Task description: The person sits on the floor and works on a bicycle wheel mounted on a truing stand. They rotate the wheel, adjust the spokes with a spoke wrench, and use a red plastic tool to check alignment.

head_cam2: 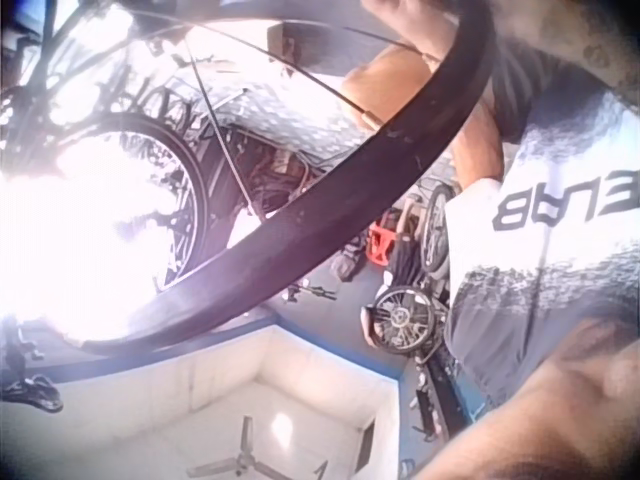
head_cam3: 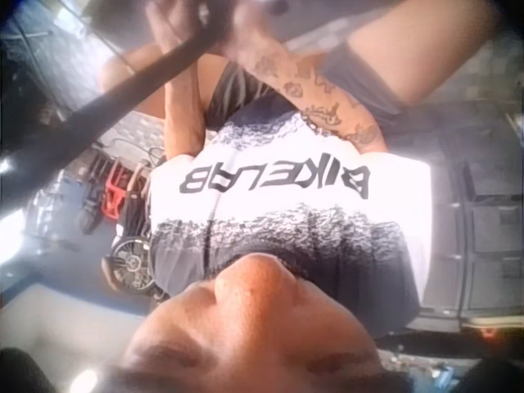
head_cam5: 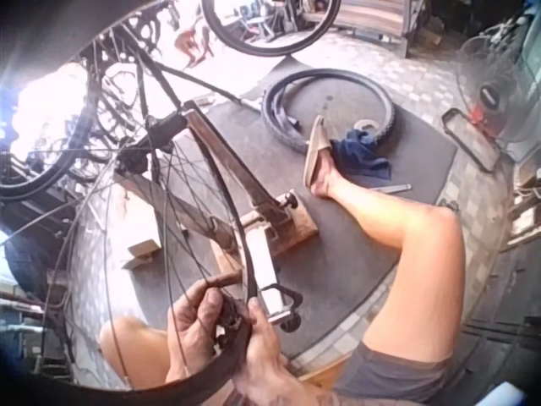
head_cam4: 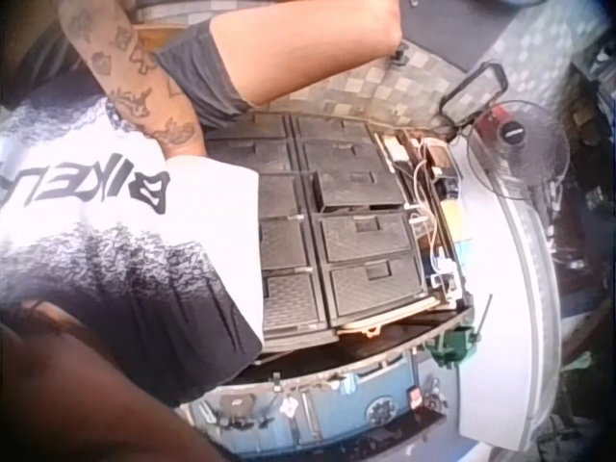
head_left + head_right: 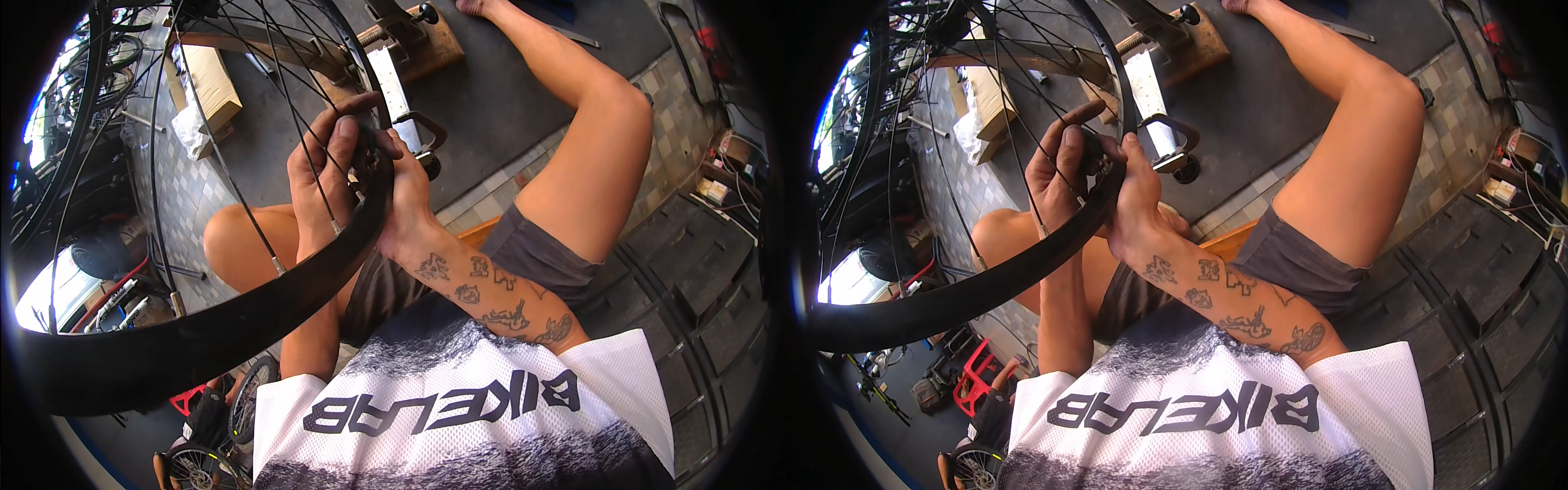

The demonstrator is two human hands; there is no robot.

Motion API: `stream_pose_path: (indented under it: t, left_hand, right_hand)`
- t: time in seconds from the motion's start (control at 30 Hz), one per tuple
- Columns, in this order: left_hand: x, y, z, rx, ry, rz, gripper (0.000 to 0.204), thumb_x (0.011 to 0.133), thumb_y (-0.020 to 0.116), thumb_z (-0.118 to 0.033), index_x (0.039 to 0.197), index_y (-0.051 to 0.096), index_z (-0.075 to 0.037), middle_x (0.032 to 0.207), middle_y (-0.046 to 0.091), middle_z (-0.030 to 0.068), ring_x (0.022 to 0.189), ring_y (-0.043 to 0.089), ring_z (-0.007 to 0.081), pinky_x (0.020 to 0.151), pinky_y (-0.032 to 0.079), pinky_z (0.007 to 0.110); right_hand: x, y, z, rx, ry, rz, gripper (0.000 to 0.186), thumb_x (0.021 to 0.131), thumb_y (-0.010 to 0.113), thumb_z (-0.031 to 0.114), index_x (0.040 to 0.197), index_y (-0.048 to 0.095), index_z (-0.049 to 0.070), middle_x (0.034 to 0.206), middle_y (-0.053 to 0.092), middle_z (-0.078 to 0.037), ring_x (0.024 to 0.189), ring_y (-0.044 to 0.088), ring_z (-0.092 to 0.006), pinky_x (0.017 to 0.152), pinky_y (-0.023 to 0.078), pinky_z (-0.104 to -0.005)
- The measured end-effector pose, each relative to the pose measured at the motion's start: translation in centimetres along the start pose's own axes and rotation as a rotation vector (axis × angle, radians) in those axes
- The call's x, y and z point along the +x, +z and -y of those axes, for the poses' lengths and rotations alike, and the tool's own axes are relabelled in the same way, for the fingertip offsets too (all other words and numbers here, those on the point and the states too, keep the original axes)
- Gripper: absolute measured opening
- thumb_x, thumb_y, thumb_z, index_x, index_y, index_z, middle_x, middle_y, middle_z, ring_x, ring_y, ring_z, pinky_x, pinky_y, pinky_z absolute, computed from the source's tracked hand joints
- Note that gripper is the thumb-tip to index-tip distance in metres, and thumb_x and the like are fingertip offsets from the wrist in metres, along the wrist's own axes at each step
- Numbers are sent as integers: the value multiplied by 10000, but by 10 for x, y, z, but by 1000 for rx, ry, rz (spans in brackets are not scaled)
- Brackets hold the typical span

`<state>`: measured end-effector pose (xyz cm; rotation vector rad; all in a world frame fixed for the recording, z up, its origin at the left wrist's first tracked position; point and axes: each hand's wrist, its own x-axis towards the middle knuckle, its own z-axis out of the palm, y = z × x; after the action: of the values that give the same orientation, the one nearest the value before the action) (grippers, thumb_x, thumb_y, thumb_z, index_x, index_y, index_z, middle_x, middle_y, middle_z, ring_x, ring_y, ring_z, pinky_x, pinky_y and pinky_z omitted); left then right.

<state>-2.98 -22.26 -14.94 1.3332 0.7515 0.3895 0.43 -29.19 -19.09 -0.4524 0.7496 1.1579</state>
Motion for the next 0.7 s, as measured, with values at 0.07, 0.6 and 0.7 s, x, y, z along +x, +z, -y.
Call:
stream_pose_path:
  t: [0.07,0.6,0.7]
  left_hand:
    - [1,-1,1,55,21,24,346,1121,551,-268,1267,686,15,873,690,26,820,649,90,768,495,231]
    - [0,-14,11,-244,-23,126,478,1091,526,-285,1378,581,94,1061,740,254,976,730,258,866,577,318]
    - [1,-16,10,-298,-19,159,475,1082,534,-280,1362,582,101,1105,728,277,1005,729,286,893,578,345]
  right_hand:
    - [-2,0,1,5,-2,-4,338,1129,429,407,1229,606,137,1075,671,-21,1020,650,-155,917,536,-367]
    - [-1,-1,-1,-69,14,28,484,1134,323,496,1257,640,151,1152,702,-24,1094,671,-153,948,541,-345]
    - [-12,7,0,-25,-4,-45,379,1113,387,432,1188,629,151,1076,666,-7,988,640,-128,863,529,-325]
